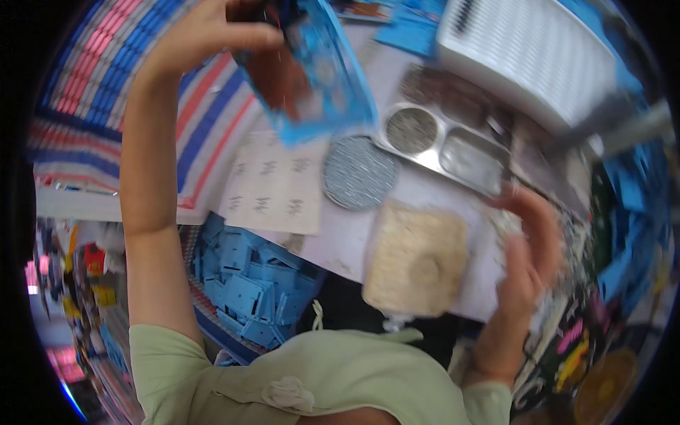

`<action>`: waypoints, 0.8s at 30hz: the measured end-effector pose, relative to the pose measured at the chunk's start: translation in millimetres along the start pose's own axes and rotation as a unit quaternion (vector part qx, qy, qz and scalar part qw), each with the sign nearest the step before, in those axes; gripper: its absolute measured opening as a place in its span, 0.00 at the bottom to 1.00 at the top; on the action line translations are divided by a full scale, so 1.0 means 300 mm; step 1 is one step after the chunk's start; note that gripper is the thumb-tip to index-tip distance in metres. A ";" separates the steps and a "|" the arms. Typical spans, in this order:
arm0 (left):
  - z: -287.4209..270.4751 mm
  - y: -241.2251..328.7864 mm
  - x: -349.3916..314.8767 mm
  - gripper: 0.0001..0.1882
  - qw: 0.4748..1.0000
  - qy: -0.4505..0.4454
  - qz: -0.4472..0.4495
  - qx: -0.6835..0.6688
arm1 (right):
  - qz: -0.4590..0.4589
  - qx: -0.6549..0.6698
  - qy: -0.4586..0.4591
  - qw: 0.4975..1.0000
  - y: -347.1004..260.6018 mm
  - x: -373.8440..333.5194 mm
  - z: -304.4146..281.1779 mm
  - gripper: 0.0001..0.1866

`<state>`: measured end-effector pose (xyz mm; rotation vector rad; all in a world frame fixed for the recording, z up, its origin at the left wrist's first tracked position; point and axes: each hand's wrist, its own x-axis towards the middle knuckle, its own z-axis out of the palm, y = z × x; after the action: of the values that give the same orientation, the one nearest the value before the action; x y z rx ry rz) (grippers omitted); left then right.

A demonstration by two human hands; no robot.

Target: Assembling electronic units into plastic housings using a drill and soldering iron.

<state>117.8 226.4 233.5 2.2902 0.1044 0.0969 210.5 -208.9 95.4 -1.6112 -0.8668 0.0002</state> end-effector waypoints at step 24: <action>1.157 0.004 -0.523 0.14 0.973 -0.015 0.214 0.083 | 0.047 -0.344 -0.166 0.923 0.191 -0.266 0.029 0.19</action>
<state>-1.9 -49.7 0.0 2.4458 -0.4136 0.2837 179.2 -241.9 8.0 -2.3594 -1.1240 0.0423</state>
